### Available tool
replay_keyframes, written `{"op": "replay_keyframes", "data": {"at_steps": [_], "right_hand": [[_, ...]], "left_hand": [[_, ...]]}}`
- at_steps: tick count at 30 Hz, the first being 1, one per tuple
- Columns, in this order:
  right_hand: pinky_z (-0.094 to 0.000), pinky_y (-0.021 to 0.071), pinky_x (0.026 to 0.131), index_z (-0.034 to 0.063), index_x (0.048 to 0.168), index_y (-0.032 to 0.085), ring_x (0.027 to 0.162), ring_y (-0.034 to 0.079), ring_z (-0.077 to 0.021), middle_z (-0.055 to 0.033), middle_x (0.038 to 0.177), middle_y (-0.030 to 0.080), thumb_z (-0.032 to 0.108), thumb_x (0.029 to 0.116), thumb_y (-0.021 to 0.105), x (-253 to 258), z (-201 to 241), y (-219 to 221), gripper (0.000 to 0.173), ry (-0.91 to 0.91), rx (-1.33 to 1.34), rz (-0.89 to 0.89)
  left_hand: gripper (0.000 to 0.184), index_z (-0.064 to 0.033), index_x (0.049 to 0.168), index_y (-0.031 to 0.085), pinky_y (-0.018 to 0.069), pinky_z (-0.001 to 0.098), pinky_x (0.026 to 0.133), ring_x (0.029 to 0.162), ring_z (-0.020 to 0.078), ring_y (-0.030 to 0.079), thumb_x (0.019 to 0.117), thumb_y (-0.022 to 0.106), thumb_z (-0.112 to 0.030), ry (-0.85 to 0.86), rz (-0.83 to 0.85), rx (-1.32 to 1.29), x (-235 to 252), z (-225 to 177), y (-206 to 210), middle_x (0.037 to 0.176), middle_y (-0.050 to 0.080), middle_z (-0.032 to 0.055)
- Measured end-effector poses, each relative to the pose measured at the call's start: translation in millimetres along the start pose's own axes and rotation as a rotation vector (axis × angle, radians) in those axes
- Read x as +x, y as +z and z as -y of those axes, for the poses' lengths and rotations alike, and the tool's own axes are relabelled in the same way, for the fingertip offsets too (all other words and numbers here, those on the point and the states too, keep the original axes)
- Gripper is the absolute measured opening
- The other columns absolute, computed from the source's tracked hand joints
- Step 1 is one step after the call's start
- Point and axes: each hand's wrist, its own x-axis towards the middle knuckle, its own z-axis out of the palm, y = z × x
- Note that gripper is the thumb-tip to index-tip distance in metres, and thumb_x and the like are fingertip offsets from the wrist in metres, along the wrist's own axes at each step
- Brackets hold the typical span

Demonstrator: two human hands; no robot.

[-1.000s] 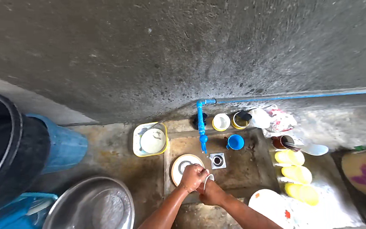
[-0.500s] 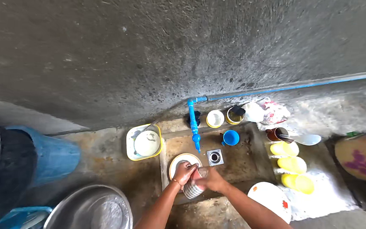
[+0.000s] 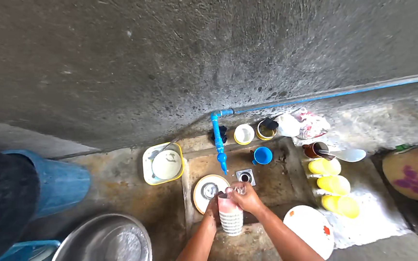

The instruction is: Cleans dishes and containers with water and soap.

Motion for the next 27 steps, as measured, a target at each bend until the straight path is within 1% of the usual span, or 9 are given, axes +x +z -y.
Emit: {"op": "replay_keyframes", "data": {"at_steps": [3, 6, 7, 9, 11, 15, 18, 23, 27], "right_hand": [[-0.0594, 0.049, 0.097, -0.0061, 0.114, 0.069, 0.105, 0.066, -0.0383, -0.0251, 0.109, 0.069, 0.035, 0.0942, 0.071, -5, 8, -13, 0.045, 0.096, -0.28, 0.582], [-0.0574, 0.0427, 0.109, -0.0069, 0.122, 0.065, 0.122, 0.06, -0.0372, -0.0263, 0.123, 0.066, 0.018, 0.0908, 0.075, -23, -11, 12, 0.041, 0.185, -0.263, 0.717], [-0.0484, 0.0469, 0.107, -0.0064, 0.12, 0.066, 0.116, 0.063, -0.0283, -0.0207, 0.118, 0.068, 0.01, 0.0876, 0.076, -31, -20, 21, 0.038, 0.271, -0.088, 0.604], [-0.0306, 0.0574, 0.083, -0.0008, 0.111, 0.062, 0.088, 0.067, -0.0101, -0.0052, 0.096, 0.07, -0.007, 0.081, 0.069, -43, -27, 34, 0.032, 0.474, 0.413, 0.299], [-0.0302, 0.0581, 0.069, 0.0025, 0.112, 0.056, 0.075, 0.067, -0.0108, -0.0041, 0.087, 0.068, -0.016, 0.0854, 0.058, -48, -27, 39, 0.033, 0.673, 0.765, 0.099], [-0.0373, 0.0606, 0.077, -0.0052, 0.122, 0.058, 0.084, 0.069, -0.0191, -0.0134, 0.097, 0.07, -0.007, 0.0918, 0.064, -36, -65, 16, 0.031, 0.743, 0.559, -0.083], [-0.0481, 0.0582, 0.093, -0.0096, 0.124, 0.06, 0.102, 0.069, -0.0315, -0.0242, 0.112, 0.069, 0.002, 0.0841, 0.078, -15, -120, -34, 0.045, 0.644, 0.013, -0.111], [-0.0589, 0.0447, 0.109, -0.0047, 0.129, 0.063, 0.129, 0.058, -0.0414, -0.0277, 0.133, 0.062, 0.026, 0.0997, 0.064, 17, -187, -103, 0.042, 0.949, -0.618, 0.075], [-0.0582, 0.0453, 0.108, -0.0048, 0.132, 0.061, 0.127, 0.06, -0.0429, -0.0284, 0.132, 0.063, 0.021, 0.1032, 0.06, 13, -208, -106, 0.038, 0.98, -0.619, -0.092]], "left_hand": [[0.027, 0.0019, 0.087, 0.067, 0.0532, 0.039, 0.074, 0.074, 0.0168, 0.062, 0.1024, 0.054, -0.016, 0.152, -0.005, 0.508, 18, -12, -9, 0.078, 0.065, 0.0087], [0.031, 0.0027, 0.075, 0.071, 0.0543, 0.0448, 0.084, 0.084, 0.0232, 0.068, 0.0951, 0.059, -0.019, 0.424, 0.115, 0.955, 15, -26, 5, 0.082, 0.069, 0.0124], [0.033, 0.0033, 0.073, 0.071, 0.0542, 0.0456, 0.085, 0.086, 0.0253, 0.069, 0.094, 0.06, -0.019, 0.539, 0.135, 1.02, 14, -24, 9, 0.083, 0.07, 0.0139], [0.033, 0.0034, 0.066, 0.068, 0.0551, 0.0442, 0.079, 0.081, 0.0261, 0.069, 0.091, 0.061, -0.018, 0.736, 0.132, 1.018, 16, -11, 12, 0.078, 0.069, 0.0144], [0.035, 0.0039, 0.069, 0.069, 0.0567, 0.0405, 0.078, 0.08, 0.024, 0.069, 0.0931, 0.063, -0.02, 0.781, 0.18, 0.975, 21, 2, 11, 0.08, 0.069, 0.0147], [0.04, 0.0054, 0.114, 0.068, 0.0498, 0.0416, 0.105, 0.114, 0.0289, 0.064, 0.103, 0.058, -0.032, 0.472, 0.298, 0.914, 62, 12, -6, 0.119, 0.066, 0.0216], [0.046, 0.004, 0.136, 0.058, 0.0384, 0.0494, 0.117, 0.136, 0.0386, 0.051, 0.1015, 0.061, -0.026, 0.244, -0.029, 1.055, 110, 28, -50, 0.141, 0.055, 0.0272], [0.064, 0.0025, 0.151, 0.041, 0.039, 0.0485, 0.117, 0.141, 0.038, 0.046, 0.097, 0.066, -0.022, -0.113, -0.229, 1.308, 156, 44, -90, 0.152, 0.044, 0.0269], [0.038, 0.001, 0.133, 0.061, 0.0407, 0.0455, 0.115, 0.136, 0.0314, 0.053, 0.0997, 0.061, -0.017, -0.125, -0.239, 1.28, 180, 48, -92, 0.143, 0.056, 0.0204]]}}
